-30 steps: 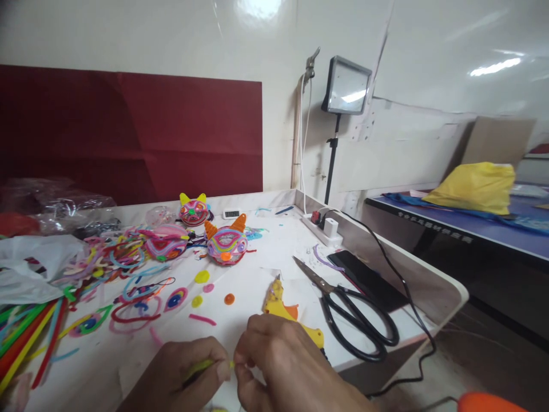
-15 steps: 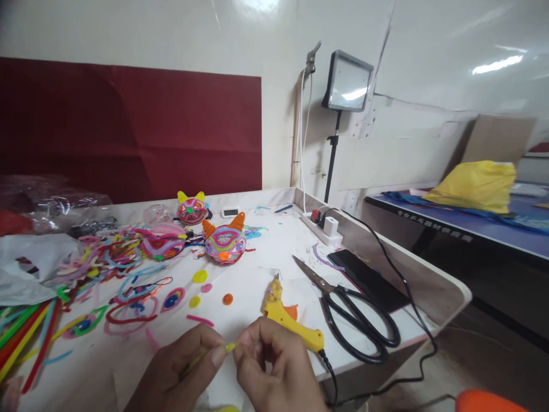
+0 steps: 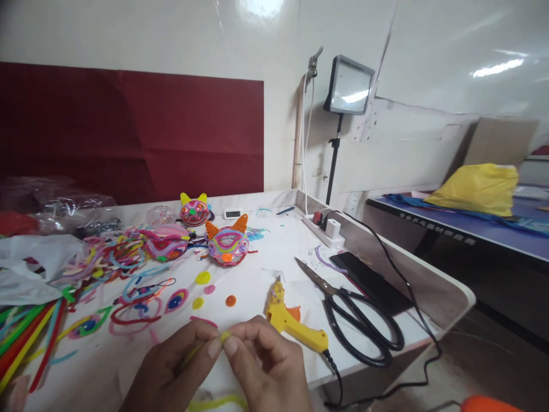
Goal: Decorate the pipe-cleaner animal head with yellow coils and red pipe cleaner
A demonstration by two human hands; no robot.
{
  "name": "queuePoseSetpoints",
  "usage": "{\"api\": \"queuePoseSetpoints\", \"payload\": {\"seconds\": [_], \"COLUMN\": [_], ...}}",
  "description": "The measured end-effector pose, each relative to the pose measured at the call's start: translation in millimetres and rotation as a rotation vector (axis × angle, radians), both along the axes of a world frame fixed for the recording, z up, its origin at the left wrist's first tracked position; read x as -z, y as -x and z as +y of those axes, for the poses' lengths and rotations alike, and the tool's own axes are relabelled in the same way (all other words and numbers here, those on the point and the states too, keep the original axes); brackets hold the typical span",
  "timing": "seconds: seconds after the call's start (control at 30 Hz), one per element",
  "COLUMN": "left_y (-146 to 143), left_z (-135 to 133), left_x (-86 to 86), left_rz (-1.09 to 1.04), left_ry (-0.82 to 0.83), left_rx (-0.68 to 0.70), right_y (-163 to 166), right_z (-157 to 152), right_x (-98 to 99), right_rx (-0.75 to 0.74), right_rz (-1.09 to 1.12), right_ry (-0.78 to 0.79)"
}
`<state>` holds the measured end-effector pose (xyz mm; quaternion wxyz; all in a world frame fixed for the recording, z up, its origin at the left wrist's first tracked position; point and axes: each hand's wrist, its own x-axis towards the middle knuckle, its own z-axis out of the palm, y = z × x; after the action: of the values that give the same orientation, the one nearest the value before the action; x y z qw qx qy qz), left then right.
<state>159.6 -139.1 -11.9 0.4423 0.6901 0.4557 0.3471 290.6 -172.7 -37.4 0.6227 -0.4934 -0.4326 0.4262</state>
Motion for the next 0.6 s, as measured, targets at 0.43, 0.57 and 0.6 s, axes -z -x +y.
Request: {"api": "queuePoseSetpoints", "payload": {"seconds": [0.43, 0.57, 0.6], "left_y": [5.1, 6.3, 6.9], "left_z": [4.7, 3.7, 4.1], "left_x": [-3.9, -0.3, 1.2], "left_rz": [0.257, 0.306, 0.294], "left_ry": [-0.198, -0.353, -0.382], "left_rx": [0.119, 0.133, 0.126], "right_y": [-33.1, -30.2, -30.2], "right_z": [1.8, 3.7, 3.8], "right_x": [-57.4, -67.3, -66.8], "right_rx": [-0.314, -0.355, -0.345], "right_rz": [-1.234, -1.329, -1.304], "right_ry": [-0.29, -0.211, -0.216]}}
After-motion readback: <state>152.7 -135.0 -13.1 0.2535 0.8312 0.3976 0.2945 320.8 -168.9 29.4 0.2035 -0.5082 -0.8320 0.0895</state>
